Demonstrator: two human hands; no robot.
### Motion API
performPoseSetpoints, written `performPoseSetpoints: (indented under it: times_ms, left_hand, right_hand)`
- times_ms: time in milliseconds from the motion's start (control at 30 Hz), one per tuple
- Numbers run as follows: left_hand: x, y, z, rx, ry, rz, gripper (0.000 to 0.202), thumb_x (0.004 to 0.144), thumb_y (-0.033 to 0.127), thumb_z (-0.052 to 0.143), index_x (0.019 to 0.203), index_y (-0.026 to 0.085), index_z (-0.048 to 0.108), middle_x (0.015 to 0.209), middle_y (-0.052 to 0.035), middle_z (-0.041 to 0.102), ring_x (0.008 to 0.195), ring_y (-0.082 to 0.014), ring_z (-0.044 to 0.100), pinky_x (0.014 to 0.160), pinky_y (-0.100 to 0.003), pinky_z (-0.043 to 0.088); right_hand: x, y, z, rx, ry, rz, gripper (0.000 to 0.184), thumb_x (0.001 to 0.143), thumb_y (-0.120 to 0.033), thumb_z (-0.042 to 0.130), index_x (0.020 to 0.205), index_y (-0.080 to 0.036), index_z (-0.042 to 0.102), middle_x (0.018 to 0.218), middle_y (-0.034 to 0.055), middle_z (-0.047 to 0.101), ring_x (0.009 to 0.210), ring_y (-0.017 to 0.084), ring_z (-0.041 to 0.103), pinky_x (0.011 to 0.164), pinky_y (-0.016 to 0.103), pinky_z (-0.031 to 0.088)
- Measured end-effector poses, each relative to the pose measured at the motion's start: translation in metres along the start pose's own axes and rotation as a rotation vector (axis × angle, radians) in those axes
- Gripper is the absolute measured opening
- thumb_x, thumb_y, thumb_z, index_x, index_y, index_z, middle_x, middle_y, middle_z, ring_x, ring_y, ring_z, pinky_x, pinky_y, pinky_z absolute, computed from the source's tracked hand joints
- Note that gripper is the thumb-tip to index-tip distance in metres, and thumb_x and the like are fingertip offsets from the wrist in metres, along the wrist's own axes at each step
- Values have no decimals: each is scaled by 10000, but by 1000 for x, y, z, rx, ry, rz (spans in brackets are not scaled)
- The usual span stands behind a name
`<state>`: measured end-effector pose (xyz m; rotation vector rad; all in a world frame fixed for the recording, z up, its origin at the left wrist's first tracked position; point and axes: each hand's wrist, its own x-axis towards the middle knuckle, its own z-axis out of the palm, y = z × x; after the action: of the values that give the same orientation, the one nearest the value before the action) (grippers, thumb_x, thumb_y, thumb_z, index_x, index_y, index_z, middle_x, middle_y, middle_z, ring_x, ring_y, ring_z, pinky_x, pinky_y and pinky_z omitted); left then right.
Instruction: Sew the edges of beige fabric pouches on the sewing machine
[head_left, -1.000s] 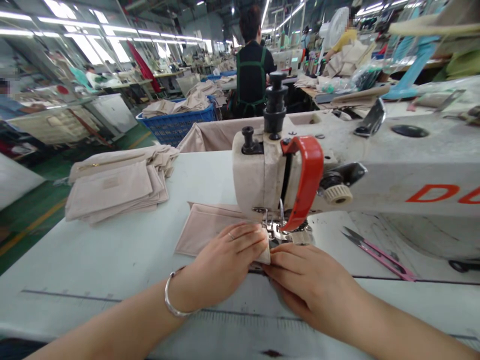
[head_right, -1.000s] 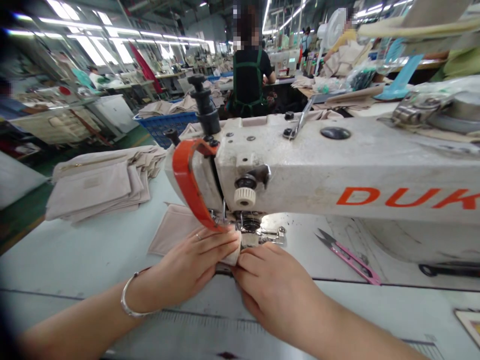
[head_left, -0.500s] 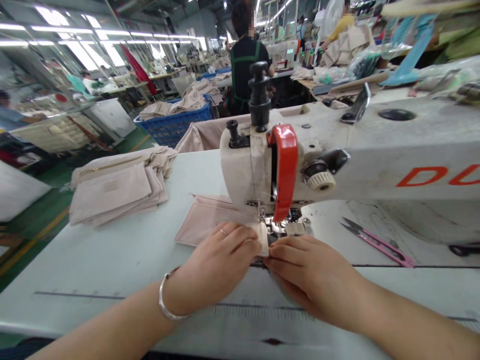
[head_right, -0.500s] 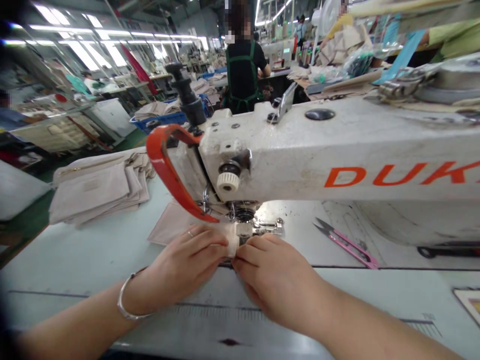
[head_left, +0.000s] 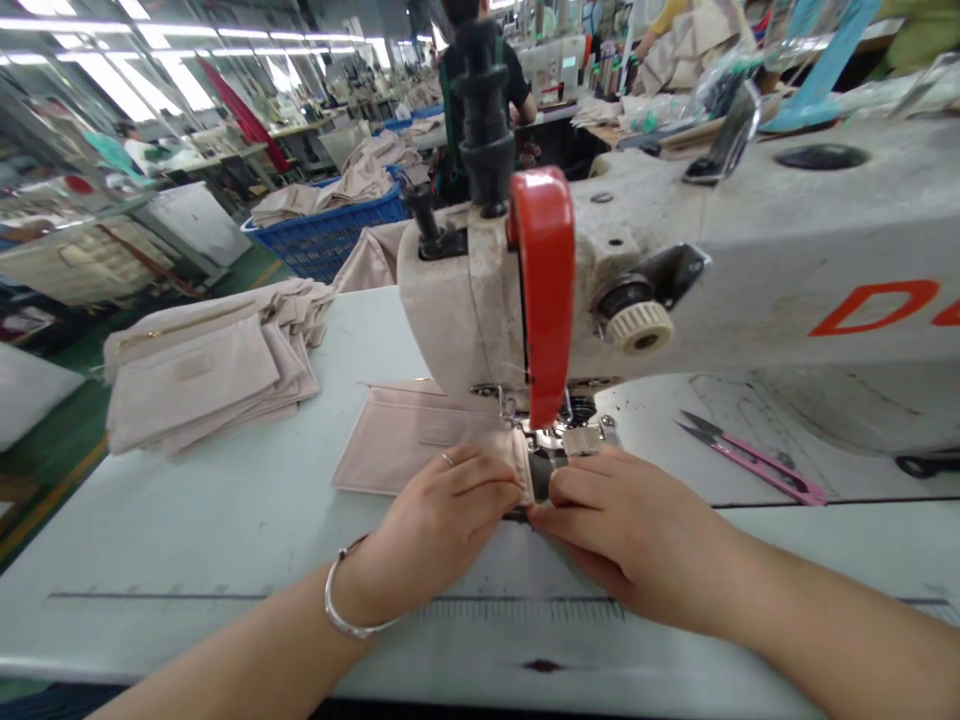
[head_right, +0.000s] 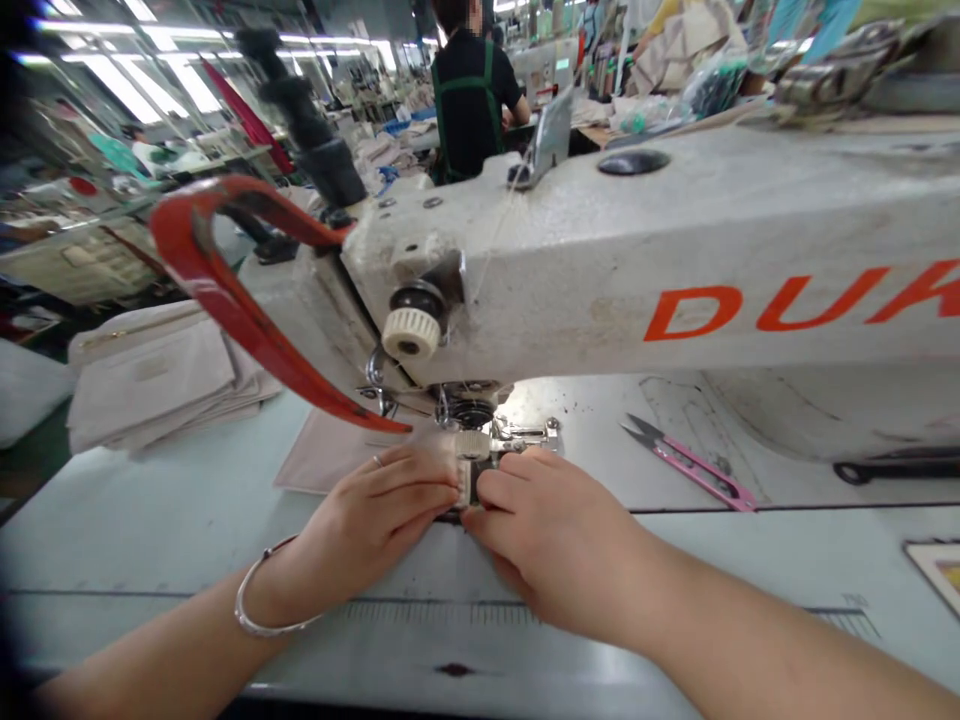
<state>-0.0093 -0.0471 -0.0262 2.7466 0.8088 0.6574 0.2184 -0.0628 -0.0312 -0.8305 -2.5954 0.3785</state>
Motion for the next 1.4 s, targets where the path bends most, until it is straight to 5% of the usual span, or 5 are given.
performPoseSetpoints:
  times_ms: [200, 467, 700, 967, 1400]
  left_hand:
    - [-4, -7, -2, 55, -42, 63, 197, 944, 90, 477, 1064, 158, 617, 1031, -51, 671, 959, -168, 621, 862, -328, 524]
    - [-4, -10, -6, 60, -85, 200, 219, 975, 107, 434, 1149, 100, 566, 1133, -95, 647, 1113, -185, 581, 975, -351, 530]
    - [-3, -13, -4, 94, -89, 227, 215, 984, 120, 427, 1140, 81, 570, 1121, -87, 655, 1110, -163, 585, 1005, -307, 510]
    - [8, -21, -7, 52, -166, 123, 267, 1012, 140, 344, 1139, 115, 577, 1182, -64, 643, 1144, -158, 589, 1044, -315, 483]
    - [26, -53, 3, 78, -16, 11, 212, 984, 201, 468, 1023, 221, 675, 1037, 6, 712, 1001, -150, 648, 926, -298, 511]
  right_hand:
    - [0, 0, 0, -14, -18, 11, 227, 882, -154, 546, 1076, -202, 653, 898, 35, 599, 816, 205, 503, 728, 369, 369]
    - [-1, 2, -3, 16, -13, 9, 237, 865, -138, 554, 1068, -201, 658, 892, 42, 612, 811, 202, 533, 732, 368, 416]
    - [-2, 1, -2, -20, 29, -11, 331, 872, -114, 503, 1182, -171, 603, 1120, 86, 646, 946, 232, 579, 800, 405, 483]
    - [2, 2, 5, -87, 44, 45, 349, 872, -135, 487, 1207, -145, 584, 1168, 102, 627, 1019, 262, 575, 870, 450, 494]
    - [8, 9, 13, -178, 22, 214, 356, 919, -213, 487, 1257, -143, 574, 1082, 118, 602, 1000, 299, 565, 855, 494, 509]
